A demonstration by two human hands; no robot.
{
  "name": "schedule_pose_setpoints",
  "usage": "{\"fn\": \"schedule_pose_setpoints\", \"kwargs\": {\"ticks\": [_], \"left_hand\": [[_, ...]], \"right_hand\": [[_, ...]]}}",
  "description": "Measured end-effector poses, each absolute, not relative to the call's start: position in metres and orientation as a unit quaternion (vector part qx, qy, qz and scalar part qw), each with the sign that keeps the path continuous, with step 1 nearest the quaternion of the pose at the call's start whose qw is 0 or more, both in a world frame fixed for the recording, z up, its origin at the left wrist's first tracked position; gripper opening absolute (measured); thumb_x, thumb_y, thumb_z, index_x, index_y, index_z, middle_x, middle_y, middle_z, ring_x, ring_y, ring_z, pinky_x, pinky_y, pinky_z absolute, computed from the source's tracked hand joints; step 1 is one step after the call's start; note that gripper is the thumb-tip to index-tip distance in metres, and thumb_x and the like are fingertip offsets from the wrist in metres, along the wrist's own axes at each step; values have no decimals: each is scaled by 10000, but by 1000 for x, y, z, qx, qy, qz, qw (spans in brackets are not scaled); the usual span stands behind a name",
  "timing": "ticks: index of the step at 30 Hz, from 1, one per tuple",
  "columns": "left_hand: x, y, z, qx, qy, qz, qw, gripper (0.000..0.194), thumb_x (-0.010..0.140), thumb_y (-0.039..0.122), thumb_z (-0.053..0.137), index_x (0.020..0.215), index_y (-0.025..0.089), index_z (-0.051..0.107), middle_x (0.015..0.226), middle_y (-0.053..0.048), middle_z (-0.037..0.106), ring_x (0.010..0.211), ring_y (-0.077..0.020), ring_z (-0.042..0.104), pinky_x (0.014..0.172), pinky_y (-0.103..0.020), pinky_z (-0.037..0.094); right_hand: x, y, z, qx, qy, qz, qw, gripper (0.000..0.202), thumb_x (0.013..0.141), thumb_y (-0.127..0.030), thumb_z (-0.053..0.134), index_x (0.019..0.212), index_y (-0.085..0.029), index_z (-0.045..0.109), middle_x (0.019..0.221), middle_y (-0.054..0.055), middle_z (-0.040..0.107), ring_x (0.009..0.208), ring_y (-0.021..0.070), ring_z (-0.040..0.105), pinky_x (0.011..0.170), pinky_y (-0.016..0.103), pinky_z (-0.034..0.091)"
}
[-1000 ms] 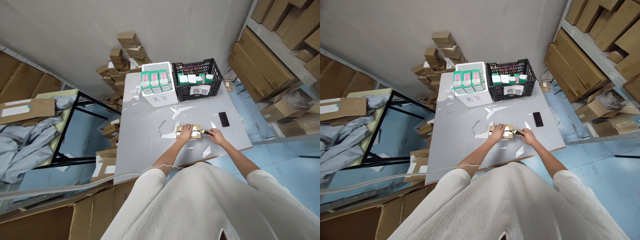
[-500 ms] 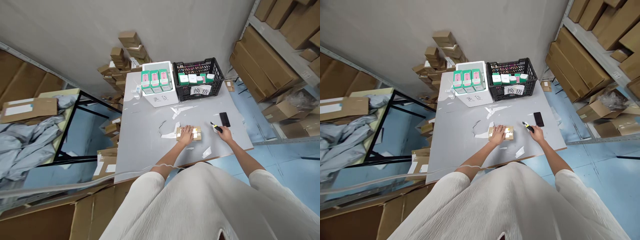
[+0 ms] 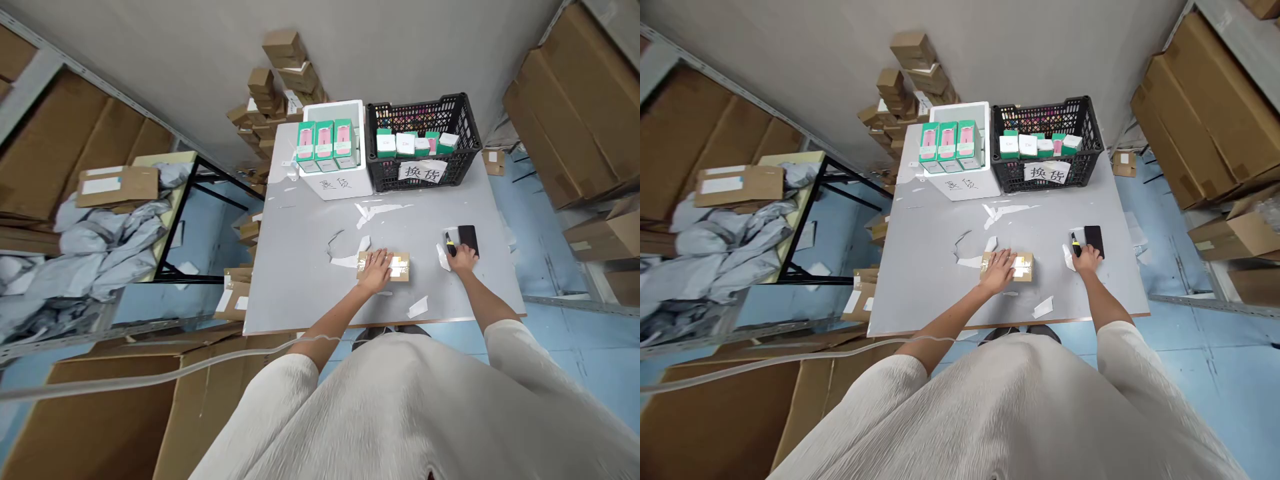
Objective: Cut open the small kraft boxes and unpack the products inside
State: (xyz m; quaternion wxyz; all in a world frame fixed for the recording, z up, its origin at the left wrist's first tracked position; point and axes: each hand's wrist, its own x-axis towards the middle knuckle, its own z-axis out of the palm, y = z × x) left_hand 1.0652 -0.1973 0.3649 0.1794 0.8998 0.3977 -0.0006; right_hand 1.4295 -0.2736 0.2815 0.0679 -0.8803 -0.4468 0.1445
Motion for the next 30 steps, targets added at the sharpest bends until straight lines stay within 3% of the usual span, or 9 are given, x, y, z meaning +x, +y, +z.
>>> {"fn": "schedule_pose_setpoints", "kwargs": {"ticks": [7, 12, 17, 20, 23, 27, 30], "left_hand": [[1049, -204, 368, 896, 400, 24, 191, 601, 1086, 339, 487, 1681, 263, 452, 1791, -134, 358, 1682, -331, 278, 1384, -591, 163], [1025, -203, 366, 873, 448, 47, 189, 642, 1085, 413, 508, 1698, 263, 393, 1818, -160, 271, 1699, -353, 206, 1358, -615, 169], [999, -203, 360, 810, 518, 84, 260, 907, 985, 557, 682, 1724, 208, 288, 1796, -234, 239, 1653, -433, 282, 1276, -612, 362], [991, -203, 356, 767, 537, 120, 330, 880, 997, 491, 674, 1717, 188, 268, 1727, -241, 369, 1576, -381, 433, 1221, -534, 472], [992, -199, 352, 725, 555, 154, 377, 765, 979, 332, 670, 1666, 196, 361, 1630, -220, 502, 1455, -321, 574, 1156, -470, 545], [999, -192, 348, 689, 572, 194, 399, 705, 868, 166, 717, 1542, 215, 517, 1525, -178, 609, 1300, -292, 686, 1079, -450, 601], [1000, -192, 344, 679, 550, 225, 431, 729, 853, 129, 702, 1546, 240, 506, 1525, -151, 626, 1269, -266, 711, 1029, -419, 626]], "right_hand": [[1435, -270, 258, -889, -419, 153, 108, 502, 993, -562, 534, 1243, -164, 712, 1467, 235, 546, 1316, 429, 434, 1101, 633, 356], [1416, -276, 267, -865, -458, 149, 140, 493, 1003, -456, 500, 1371, -177, 674, 1538, 214, 532, 1351, 400, 439, 1132, 592, 357], [1360, -285, 292, -785, -517, 239, 242, 467, 1027, -445, 486, 1341, -177, 705, 1342, 187, 702, 1209, 335, 604, 1074, 505, 481], [1321, -291, 305, -731, -503, 329, 323, 458, 1040, -484, 469, 1311, -214, 720, 1282, 135, 765, 1120, 285, 693, 1018, 449, 562], [1291, -295, 319, -709, -453, 387, 377, 466, 1020, -484, 491, 1343, -226, 706, 1300, 105, 784, 1115, 256, 741, 1036, 432, 590], [1274, -299, 340, -713, -430, 378, 406, 499, 978, -477, 562, 1385, -225, 705, 1352, 128, 766, 1152, 275, 743, 1072, 456, 592], [1275, -297, 355, -717, -439, 338, 423, 521, 971, -517, 577, 1386, -233, 717, 1413, 155, 717, 1180, 295, 719, 1027, 476, 613]]}}
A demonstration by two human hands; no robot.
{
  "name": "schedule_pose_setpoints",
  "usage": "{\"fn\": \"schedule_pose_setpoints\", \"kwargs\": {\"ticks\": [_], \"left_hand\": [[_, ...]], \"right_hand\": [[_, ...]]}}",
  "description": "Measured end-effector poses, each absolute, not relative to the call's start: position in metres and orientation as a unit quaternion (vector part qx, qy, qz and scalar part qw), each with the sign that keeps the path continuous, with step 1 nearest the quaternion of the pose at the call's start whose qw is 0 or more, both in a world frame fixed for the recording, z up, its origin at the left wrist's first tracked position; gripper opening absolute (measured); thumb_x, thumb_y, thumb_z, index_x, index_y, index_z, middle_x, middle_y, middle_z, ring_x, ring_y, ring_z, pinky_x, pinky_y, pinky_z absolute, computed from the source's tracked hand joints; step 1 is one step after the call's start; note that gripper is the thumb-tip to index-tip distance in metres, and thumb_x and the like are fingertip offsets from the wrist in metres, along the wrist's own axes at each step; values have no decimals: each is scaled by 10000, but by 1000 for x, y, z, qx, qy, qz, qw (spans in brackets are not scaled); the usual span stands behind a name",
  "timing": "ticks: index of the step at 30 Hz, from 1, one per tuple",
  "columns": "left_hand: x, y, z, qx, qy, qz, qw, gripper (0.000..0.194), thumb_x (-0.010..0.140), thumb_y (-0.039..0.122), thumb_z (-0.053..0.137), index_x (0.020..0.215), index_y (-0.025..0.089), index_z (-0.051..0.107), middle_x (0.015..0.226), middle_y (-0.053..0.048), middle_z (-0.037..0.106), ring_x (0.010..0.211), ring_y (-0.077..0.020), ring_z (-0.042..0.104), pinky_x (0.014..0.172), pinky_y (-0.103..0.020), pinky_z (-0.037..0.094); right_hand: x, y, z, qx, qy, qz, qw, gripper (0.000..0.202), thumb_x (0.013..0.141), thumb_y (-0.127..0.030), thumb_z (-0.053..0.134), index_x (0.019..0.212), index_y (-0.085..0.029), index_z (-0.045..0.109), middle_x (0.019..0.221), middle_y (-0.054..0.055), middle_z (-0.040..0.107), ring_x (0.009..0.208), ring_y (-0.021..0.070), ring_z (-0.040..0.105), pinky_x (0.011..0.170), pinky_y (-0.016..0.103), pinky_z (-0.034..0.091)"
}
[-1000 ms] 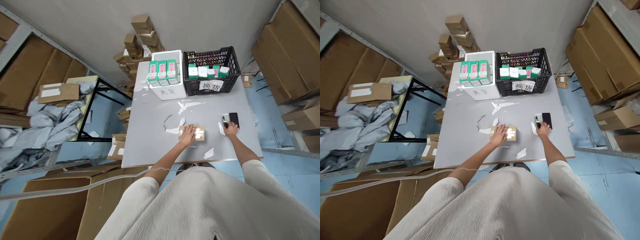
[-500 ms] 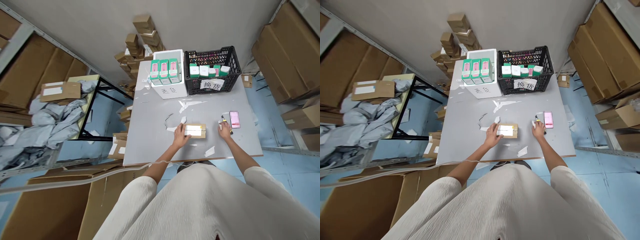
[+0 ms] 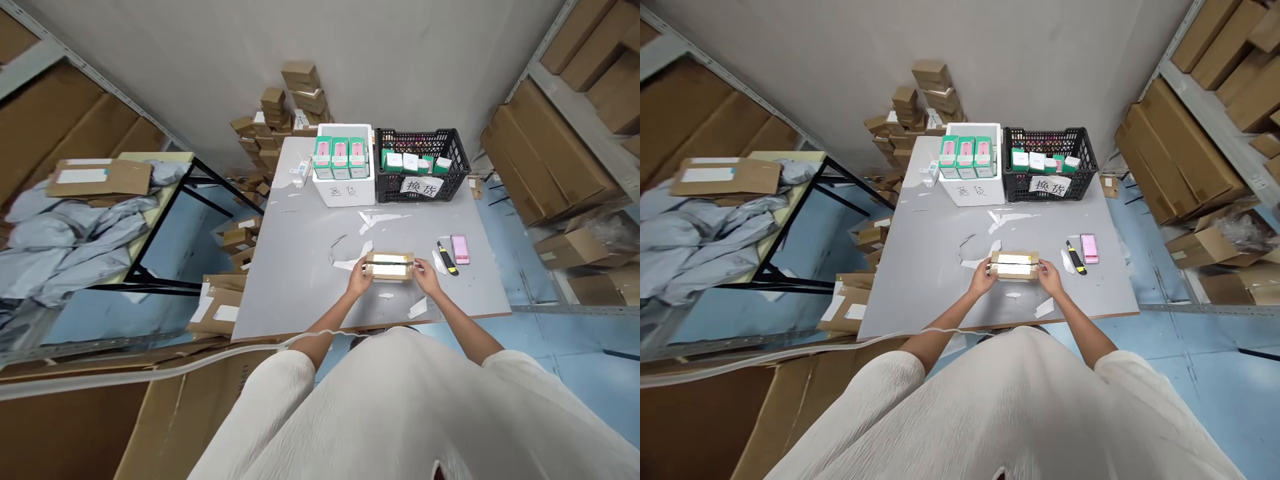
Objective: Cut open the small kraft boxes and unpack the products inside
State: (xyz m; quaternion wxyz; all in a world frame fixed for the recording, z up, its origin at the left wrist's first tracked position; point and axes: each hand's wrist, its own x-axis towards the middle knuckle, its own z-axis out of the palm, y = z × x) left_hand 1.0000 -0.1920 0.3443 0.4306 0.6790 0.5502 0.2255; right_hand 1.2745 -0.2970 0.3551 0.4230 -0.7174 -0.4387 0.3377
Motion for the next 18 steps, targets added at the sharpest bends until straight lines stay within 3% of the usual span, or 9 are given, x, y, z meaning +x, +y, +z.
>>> {"fn": "schedule_pose_setpoints", "kwargs": {"ticks": [6, 9, 14, 18], "left_hand": [[991, -198, 336, 725, 523, 215, 392, 593, 891, 176, 695, 1469, 263, 598, 1507, -110, 652, 1316, -270, 688, 1079, -430, 604], [990, -197, 336, 757, 497, 206, 371, 573, 908, 181, 669, 1473, 253, 603, 1542, -122, 622, 1388, -290, 638, 1147, -458, 566], [993, -196, 347, 776, 490, 191, 347, 546, 913, 166, 644, 1454, 227, 607, 1592, -147, 550, 1512, -311, 526, 1244, -487, 480], [989, -202, 362, 788, 480, 218, 317, 237, 1006, 277, 632, 1228, 226, 699, 1581, -129, 546, 1502, -311, 513, 1239, -489, 471]], "right_hand": [[1287, -269, 377, -711, -511, 287, 387, 478, 1042, -481, 477, 1345, -225, 744, 1455, 161, 668, 1347, 289, 629, 1064, 445, 582], [1292, -249, 381, -732, -534, 280, 316, 472, 1055, -430, 476, 1364, -195, 745, 1487, 170, 641, 1371, 281, 620, 1116, 421, 546], [1294, -226, 390, -764, -556, 276, 177, 416, 1073, -381, 490, 1258, -163, 791, 1344, 172, 730, 1284, 297, 664, 1116, 381, 500], [1291, -218, 396, -772, -564, 270, 115, 368, 1047, -408, 530, 1159, -185, 801, 1325, 163, 735, 1217, 308, 684, 1004, 353, 518]]}}
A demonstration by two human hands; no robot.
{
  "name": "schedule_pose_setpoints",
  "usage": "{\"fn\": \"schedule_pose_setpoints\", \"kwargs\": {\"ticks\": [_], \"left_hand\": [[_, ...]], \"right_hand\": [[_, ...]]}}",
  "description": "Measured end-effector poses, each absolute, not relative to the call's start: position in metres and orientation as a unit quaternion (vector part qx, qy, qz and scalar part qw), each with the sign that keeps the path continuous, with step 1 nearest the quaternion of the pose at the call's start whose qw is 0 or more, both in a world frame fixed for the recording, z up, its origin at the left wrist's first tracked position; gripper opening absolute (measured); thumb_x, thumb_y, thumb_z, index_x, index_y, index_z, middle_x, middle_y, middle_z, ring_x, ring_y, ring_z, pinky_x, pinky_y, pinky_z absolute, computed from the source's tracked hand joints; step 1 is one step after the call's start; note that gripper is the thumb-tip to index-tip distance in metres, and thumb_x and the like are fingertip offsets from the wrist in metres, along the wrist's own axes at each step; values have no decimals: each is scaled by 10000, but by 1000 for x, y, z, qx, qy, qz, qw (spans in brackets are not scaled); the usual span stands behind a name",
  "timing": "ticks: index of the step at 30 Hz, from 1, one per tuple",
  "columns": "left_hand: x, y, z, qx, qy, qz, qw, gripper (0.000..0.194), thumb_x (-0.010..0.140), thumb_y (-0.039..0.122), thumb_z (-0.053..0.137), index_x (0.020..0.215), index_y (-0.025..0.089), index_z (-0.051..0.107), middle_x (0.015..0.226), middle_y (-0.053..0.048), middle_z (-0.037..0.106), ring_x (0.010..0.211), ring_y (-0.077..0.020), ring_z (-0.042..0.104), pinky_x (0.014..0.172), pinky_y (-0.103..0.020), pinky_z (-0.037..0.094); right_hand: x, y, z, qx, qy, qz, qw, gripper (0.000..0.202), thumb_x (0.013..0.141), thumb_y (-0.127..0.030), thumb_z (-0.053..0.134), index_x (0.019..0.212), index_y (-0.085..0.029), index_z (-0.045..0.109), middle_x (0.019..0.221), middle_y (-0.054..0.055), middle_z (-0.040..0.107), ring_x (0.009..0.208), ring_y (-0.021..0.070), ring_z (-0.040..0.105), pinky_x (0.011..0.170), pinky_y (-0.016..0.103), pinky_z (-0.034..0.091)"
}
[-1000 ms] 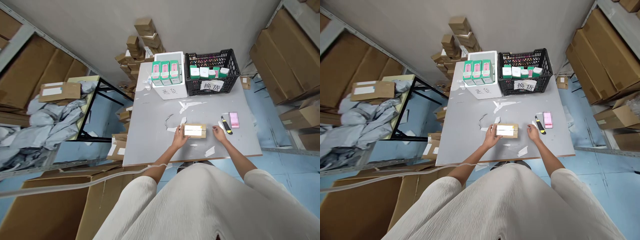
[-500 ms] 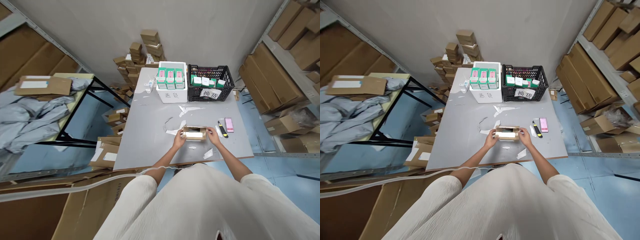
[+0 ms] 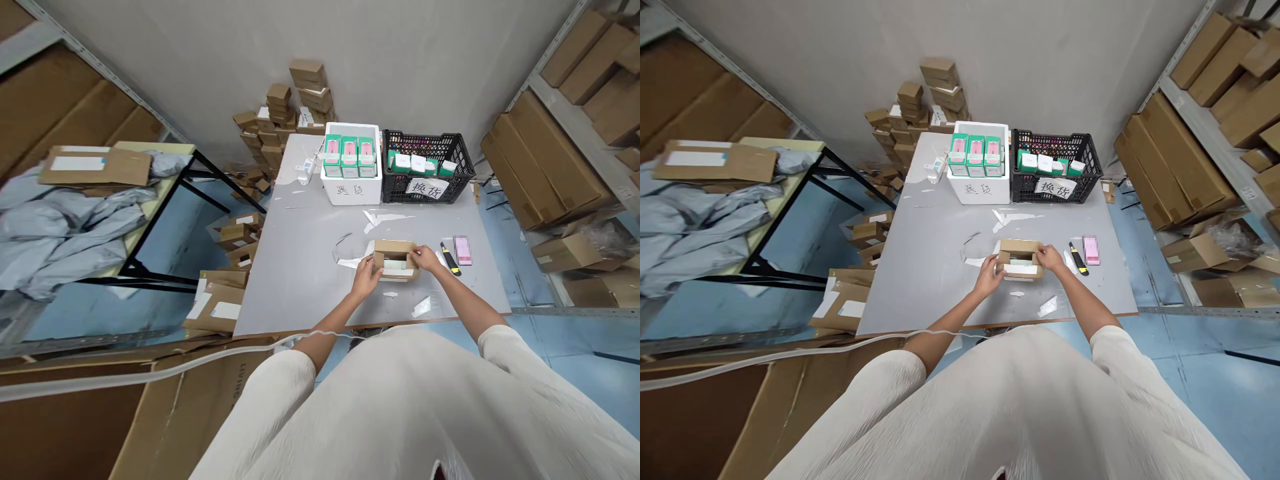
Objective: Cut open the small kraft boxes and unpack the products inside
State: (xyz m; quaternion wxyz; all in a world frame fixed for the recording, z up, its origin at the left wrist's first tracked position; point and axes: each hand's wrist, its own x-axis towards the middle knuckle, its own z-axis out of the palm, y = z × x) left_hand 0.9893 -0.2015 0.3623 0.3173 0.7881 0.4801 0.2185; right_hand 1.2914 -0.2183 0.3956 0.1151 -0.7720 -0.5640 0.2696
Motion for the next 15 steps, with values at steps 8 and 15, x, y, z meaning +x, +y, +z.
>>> {"fn": "schedule_pose_setpoints", "kwargs": {"ticks": [8, 15], "left_hand": [[981, -207, 384, 878, 392, 96, 257, 214, 920, 197, 701, 1116, 262, 756, 1439, -112, 654, 1436, -335, 556, 1212, -529, 472], [1008, -192, 386, 942, 261, -40, 206, 664, 846, 32, 591, 1445, 316, 631, 1488, -111, 683, 1624, -340, 373, 1326, -701, 187]], "right_hand": [[1265, -226, 372, -800, -555, 216, 71, 645, 904, -583, 716, 1402, -187, 610, 1407, 196, 636, 1263, 354, 609, 1023, 440, 514], [1247, -233, 375, -810, -545, 215, 42, 623, 923, -421, 647, 1474, -161, 519, 1536, 230, 538, 1359, 403, 528, 1106, 520, 471]]}}
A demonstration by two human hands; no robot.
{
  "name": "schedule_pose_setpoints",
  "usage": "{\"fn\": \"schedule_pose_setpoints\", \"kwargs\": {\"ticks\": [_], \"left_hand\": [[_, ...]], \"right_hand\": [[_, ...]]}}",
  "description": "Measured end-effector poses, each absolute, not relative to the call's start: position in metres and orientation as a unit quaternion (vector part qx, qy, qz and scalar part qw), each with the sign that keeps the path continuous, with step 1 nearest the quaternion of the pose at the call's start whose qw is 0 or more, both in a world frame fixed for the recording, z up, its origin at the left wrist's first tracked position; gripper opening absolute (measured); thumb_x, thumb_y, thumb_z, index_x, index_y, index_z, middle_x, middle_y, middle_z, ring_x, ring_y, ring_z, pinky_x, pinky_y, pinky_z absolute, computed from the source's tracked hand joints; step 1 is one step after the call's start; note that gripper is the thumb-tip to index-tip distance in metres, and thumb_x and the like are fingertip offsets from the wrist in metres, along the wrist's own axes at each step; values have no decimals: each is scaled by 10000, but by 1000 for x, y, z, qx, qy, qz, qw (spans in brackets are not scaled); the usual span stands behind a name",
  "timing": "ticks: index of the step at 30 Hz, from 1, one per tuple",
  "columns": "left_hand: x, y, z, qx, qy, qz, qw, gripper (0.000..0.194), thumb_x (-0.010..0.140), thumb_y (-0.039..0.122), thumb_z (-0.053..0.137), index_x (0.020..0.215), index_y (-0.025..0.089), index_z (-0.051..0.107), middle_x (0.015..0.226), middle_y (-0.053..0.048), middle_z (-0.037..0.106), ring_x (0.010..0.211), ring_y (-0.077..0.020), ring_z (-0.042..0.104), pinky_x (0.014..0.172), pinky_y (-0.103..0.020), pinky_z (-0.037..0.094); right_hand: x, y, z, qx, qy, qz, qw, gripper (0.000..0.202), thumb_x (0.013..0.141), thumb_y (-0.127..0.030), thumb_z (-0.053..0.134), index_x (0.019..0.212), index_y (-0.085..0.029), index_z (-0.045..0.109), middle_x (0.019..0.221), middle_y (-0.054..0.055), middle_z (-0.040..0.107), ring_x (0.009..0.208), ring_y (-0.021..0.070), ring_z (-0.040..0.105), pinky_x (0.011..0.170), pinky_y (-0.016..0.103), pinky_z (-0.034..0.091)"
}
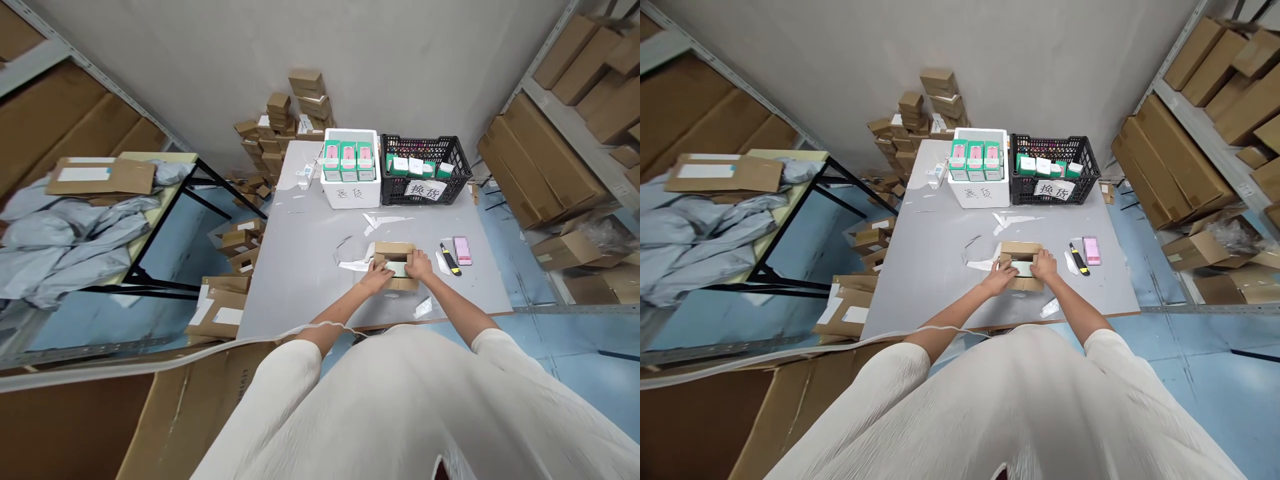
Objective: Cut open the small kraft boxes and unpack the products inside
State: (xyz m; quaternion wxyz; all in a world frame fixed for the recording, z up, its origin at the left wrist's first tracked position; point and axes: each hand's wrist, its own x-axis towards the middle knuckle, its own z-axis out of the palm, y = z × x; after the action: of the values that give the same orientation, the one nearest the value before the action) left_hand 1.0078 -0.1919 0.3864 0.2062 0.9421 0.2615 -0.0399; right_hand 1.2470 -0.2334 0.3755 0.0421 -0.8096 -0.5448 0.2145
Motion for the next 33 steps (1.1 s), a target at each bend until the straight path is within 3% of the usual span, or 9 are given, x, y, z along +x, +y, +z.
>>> {"fn": "schedule_pose_setpoints", "kwargs": {"ticks": [4, 8, 11, 14, 17, 21, 27, 30, 33], "left_hand": [[1010, -186, 380, 948, 250, -38, 192, 572, 844, 67, 636, 1372, 284, 683, 1372, -137, 718, 1607, -363, 400, 1332, -729, 126], [988, -192, 380, 961, 241, 13, 138, 559, 930, 173, 653, 1470, 312, 615, 1509, -130, 615, 1641, -323, 344, 1367, -664, 86], [969, -196, 385, 940, 323, 30, 108, 608, 968, 274, 691, 1555, 293, 535, 1570, -166, 557, 1644, -374, 308, 1352, -688, 93], [959, -193, 392, 910, 398, 9, 117, 657, 992, 402, 705, 1596, 253, 495, 1464, -195, 616, 1550, -418, 419, 1322, -681, 194], [960, -185, 396, 900, 407, -21, 152, 690, 984, 439, 719, 1602, 228, 496, 1430, -193, 629, 1431, -403, 531, 1251, -571, 366], [970, -170, 393, 908, 373, -24, 189, 820, 958, 415, 741, 1686, 256, 398, 1625, -179, 513, 1482, -400, 506, 1209, -506, 417], [984, -142, 376, 898, 356, -54, 254, 1264, 805, 514, 872, 1787, 312, 102, 1867, -127, 133, 1628, -448, 356, 1259, -531, 361], [987, -130, 368, 890, 344, -51, 295, 1362, 739, 583, 900, 1788, 292, 81, 1866, -146, 118, 1655, -421, 332, 1282, -495, 342], [989, -125, 365, 884, 336, -46, 322, 1398, 695, 584, 921, 1782, 261, 104, 1857, -171, 150, 1675, -396, 303, 1294, -467, 335]], "right_hand": [[1260, -239, 380, -792, -540, 267, 101, 658, 905, -394, 624, 1518, -175, 522, 1570, 209, 529, 1365, 386, 544, 1127, 504, 486], [1280, -251, 376, -745, -546, 305, 231, 664, 890, -391, 607, 1532, -228, 558, 1534, 154, 571, 1336, 339, 598, 1140, 495, 522], [1290, -263, 372, -723, -528, 313, 316, 646, 884, -390, 599, 1516, -259, 587, 1465, 135, 617, 1223, 313, 665, 1054, 487, 585], [1295, -274, 370, -727, -511, 290, 355, 624, 888, -388, 583, 1499, -260, 592, 1465, 138, 625, 1190, 306, 675, 1007, 482, 605], [1300, -285, 365, -746, -496, 253, 364, 620, 887, -362, 562, 1493, -232, 576, 1470, 166, 621, 1166, 309, 676, 985, 489, 603], [1308, -296, 352, -780, -497, 182, 334, 595, 887, -339, 562, 1467, -207, 578, 1441, 179, 618, 1145, 312, 657, 1026, 500, 566], [1314, -301, 344, -795, -575, 89, 171, 342, 934, -276, 582, 1241, -208, 716, 1281, 163, 659, 1186, 350, 578, 999, 451, 475], [1307, -293, 354, -765, -637, 55, 81, 312, 968, -183, 540, 1200, -204, 748, 1269, 164, 669, 1169, 339, 553, 981, 426, 418], [1290, -275, 368, -711, -702, 38, 19, 351, 999, -175, 548, 1290, -221, 739, 1350, 159, 669, 1208, 337, 536, 1017, 429, 388]]}}
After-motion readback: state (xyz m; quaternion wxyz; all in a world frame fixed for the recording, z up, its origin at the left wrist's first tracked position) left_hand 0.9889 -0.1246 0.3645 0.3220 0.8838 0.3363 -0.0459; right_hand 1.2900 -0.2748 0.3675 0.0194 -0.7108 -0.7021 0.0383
